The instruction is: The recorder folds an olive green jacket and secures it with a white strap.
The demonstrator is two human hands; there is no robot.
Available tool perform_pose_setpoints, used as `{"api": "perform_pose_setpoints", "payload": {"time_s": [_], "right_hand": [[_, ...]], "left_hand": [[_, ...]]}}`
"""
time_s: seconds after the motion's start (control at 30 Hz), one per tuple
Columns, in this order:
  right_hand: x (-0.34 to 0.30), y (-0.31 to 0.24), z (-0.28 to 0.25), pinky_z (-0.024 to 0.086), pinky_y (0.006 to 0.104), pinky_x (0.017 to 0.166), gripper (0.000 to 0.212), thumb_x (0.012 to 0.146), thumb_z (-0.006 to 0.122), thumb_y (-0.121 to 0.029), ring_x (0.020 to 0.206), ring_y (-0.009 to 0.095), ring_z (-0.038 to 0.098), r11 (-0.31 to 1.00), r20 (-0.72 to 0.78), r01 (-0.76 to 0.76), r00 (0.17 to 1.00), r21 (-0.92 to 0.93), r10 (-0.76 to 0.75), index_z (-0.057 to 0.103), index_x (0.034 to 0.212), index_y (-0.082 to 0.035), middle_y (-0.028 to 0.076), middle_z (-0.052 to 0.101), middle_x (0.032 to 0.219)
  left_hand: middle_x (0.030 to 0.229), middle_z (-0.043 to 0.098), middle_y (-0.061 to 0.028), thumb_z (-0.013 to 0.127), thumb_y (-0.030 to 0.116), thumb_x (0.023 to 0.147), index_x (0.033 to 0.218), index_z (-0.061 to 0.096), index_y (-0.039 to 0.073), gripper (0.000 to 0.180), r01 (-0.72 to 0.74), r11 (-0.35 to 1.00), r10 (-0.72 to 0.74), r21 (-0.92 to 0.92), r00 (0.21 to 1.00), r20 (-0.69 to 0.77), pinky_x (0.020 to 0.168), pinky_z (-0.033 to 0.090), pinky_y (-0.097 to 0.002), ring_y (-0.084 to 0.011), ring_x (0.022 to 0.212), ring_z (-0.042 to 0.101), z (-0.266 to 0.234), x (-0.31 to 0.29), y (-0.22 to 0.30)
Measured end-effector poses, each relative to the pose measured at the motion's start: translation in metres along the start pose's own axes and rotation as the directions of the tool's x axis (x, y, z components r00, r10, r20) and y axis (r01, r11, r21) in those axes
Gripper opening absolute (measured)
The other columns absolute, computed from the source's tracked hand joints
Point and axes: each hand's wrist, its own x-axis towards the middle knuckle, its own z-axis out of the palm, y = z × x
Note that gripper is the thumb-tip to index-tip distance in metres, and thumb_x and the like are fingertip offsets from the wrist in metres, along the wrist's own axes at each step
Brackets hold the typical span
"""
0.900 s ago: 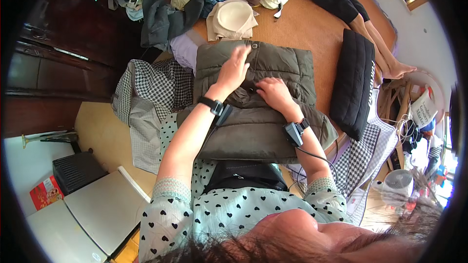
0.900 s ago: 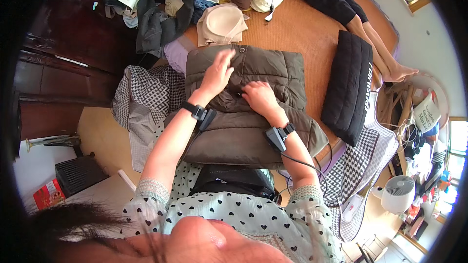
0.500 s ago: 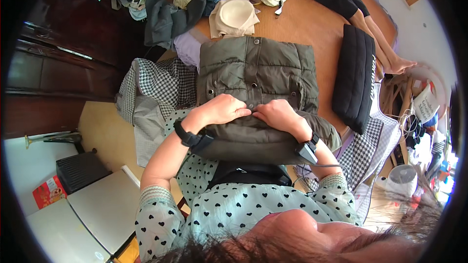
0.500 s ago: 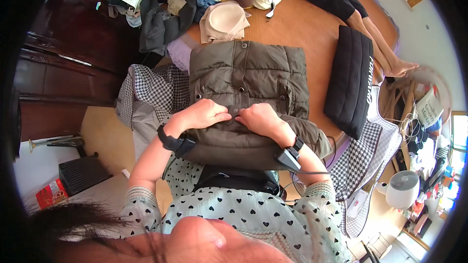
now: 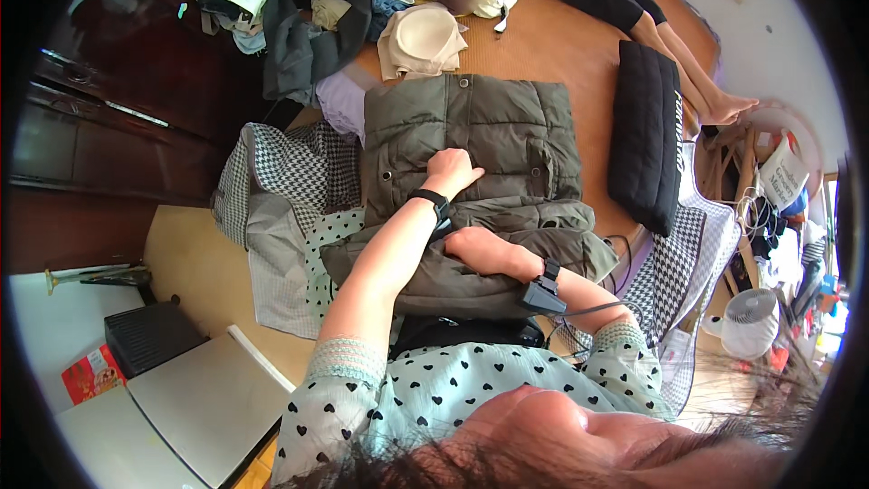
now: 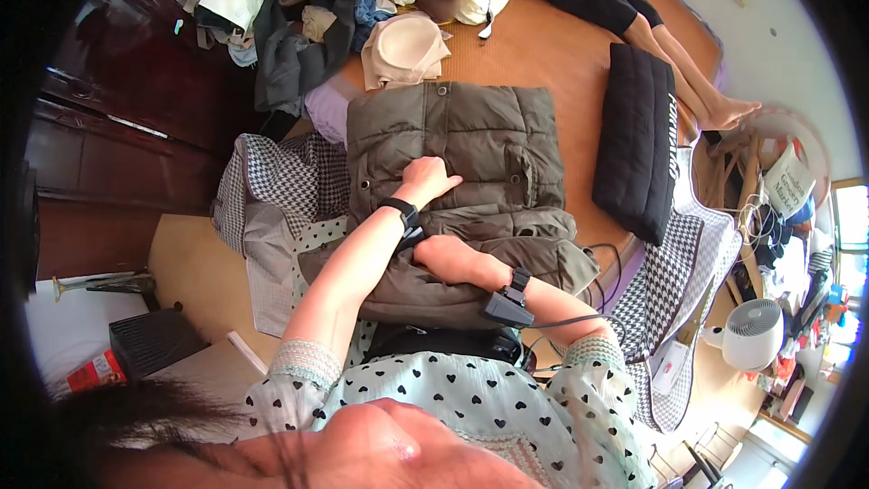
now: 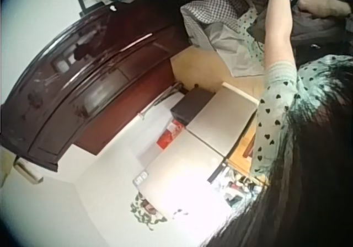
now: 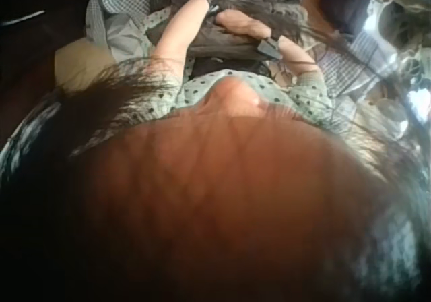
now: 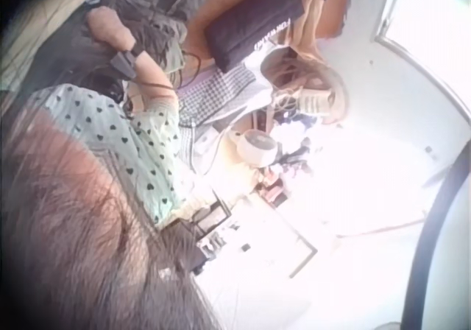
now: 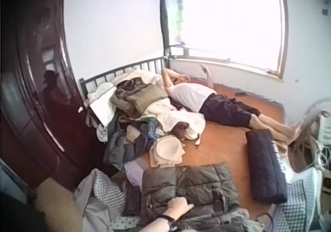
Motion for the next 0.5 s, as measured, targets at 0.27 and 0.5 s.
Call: {"api": "perform_pose_setpoints", "payload": {"time_s": [0.27, 0.5], "right_hand": [[0.005, 0.030, -0.013, 0.050, 0.0378, 0.066, 0.010, 0.076, 0.065, -0.012, 0.073, 0.032, 0.063, 0.906, -0.529, 0.064, 0.828, 0.419, 0.186, 0.068, 0.081, -0.004, 0.014, 0.065, 0.078], [0.003, 0.102, -0.032, 0.050, 0.0408, 0.069, 0.018, 0.076, 0.067, -0.020, 0.077, 0.032, 0.063, 0.900, -0.637, -0.434, 0.685, 0.032, 0.353, 0.064, 0.084, -0.003, 0.013, 0.066, 0.079]], "left_hand": [[0.072, 0.062, -0.0125, 0.059, 0.002, 0.074, 0.087, 0.057, -0.003, 0.014, -0.048, 0.557, -0.079, -0.829, 0.991, -0.110, 0.047, 0.051, -0.0317, -0.0188, 0.056, 0.063, 0.051, 0.008, -0.072], [0.068, 0.058, -0.0067, 0.056, -0.001, 0.078, 0.090, 0.056, -0.002, 0.012, -0.063, 0.560, -0.002, -0.826, 0.997, -0.077, 0.050, 0.049, -0.0279, -0.0134, 0.057, 0.058, 0.036, -0.006, -0.059]]}}
